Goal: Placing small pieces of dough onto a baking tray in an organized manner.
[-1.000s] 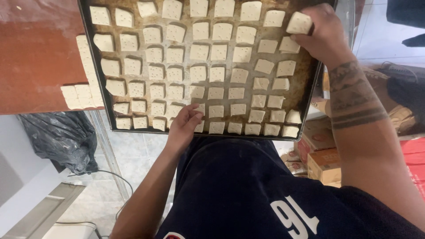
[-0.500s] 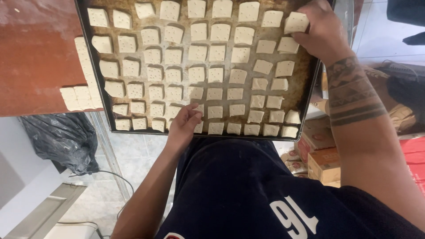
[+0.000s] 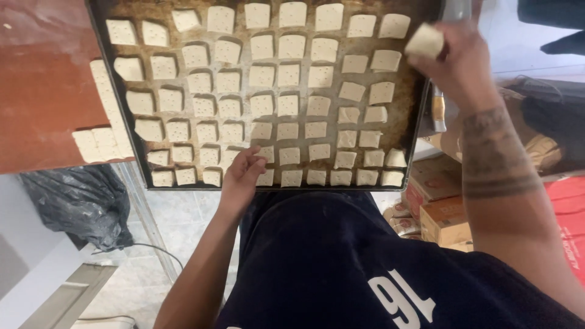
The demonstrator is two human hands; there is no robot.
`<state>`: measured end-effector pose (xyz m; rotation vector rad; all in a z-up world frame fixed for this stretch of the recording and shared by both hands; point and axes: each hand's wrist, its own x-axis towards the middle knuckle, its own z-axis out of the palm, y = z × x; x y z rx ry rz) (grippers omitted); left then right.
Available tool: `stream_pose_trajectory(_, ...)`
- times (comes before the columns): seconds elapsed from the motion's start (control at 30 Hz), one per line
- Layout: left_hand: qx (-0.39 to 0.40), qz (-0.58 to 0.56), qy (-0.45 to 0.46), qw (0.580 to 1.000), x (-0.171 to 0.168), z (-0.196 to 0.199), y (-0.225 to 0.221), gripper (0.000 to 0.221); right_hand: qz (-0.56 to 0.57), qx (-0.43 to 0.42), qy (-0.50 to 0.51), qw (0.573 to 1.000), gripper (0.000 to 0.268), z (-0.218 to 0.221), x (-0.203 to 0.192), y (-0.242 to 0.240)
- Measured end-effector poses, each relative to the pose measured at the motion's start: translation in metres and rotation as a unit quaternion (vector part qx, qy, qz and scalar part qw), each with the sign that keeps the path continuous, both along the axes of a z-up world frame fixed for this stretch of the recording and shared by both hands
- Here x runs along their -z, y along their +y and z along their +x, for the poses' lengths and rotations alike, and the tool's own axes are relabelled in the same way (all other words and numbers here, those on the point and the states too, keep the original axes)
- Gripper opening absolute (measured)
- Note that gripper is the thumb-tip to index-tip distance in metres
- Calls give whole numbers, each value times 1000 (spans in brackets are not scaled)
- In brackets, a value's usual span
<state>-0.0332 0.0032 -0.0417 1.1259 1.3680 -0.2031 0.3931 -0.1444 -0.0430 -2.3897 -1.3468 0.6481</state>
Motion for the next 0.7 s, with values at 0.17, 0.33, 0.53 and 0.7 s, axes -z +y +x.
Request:
stream_pose_trajectory(0.17,33,-4,17,999,-6,9,1,39,-114,-9,52,992,41,-52,-42,-30)
stream_pose_trajectory(0.33,42,-13,-32,999,-10,12,-4,45,-100,-48,-84,990,59,-76,22,-110)
stream_pose_trajectory(0.53,54,-1,-44,998,-17,16,-8,44,-140,-61,-82,985,53,-87,34,-122)
stream_pose_trajectory(0.7,54,-4,-40,998,-12,11,-10,43,-90,-45,-108,989,60,-93,29,-118)
